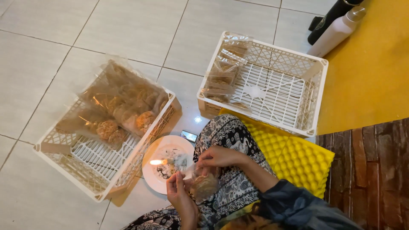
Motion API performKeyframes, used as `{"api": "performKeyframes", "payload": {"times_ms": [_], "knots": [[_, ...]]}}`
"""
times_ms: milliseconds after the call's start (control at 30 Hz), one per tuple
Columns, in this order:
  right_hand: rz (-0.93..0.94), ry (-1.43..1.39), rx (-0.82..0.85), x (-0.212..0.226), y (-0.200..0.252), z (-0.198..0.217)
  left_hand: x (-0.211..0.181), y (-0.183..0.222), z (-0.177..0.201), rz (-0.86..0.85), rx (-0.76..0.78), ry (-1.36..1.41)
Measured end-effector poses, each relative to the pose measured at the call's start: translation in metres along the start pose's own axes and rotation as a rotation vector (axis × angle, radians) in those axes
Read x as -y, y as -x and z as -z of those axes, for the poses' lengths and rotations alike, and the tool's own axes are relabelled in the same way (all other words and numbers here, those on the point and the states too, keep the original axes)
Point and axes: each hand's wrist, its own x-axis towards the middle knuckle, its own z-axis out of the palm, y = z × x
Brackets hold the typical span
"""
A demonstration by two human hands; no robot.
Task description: Sealing plastic bags containing food items by melting the edges over a candle flame.
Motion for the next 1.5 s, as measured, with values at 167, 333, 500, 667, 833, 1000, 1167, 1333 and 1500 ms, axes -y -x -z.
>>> {"api": "performKeyframes", "payload": {"times_ms": [167,333,500,667,833,1000,1167,1333,1500], "knots": [[0.038,-0.036,-0.162,-0.018,-0.017,-0.009,0.026,-0.023,0.009,0.035,-0.065,0.102],[0.101,-0.149,-0.247,-0.021,-0.023,-0.026,0.028,-0.023,0.015,0.03,-0.088,0.117],[0.121,-0.264,-0.177,-0.013,-0.024,-0.028,0.031,-0.024,0.017,0.048,-0.139,0.096],[0.125,-0.204,-0.175,-0.014,-0.026,-0.025,0.025,-0.019,0.014,0.044,-0.079,0.121],[0.223,0.055,-0.155,-0.006,-0.03,-0.02,0.018,-0.008,0.011,0.02,-0.069,0.062],[0.14,0.474,-0.051,0.025,-0.031,-0.034,0.016,-0.001,0.008,-0.041,0.082,0.038],[0.159,0.559,-0.107,0.027,-0.033,-0.038,0.012,0.001,0.009,-0.09,0.091,-0.029],[0.151,0.533,-0.124,0.026,-0.029,-0.037,0.016,0.004,0.009,-0.141,0.143,-0.081],[0.218,0.428,-0.096,0.016,-0.03,-0.038,0.011,0.009,0.005,-0.162,0.089,-0.055]]}}
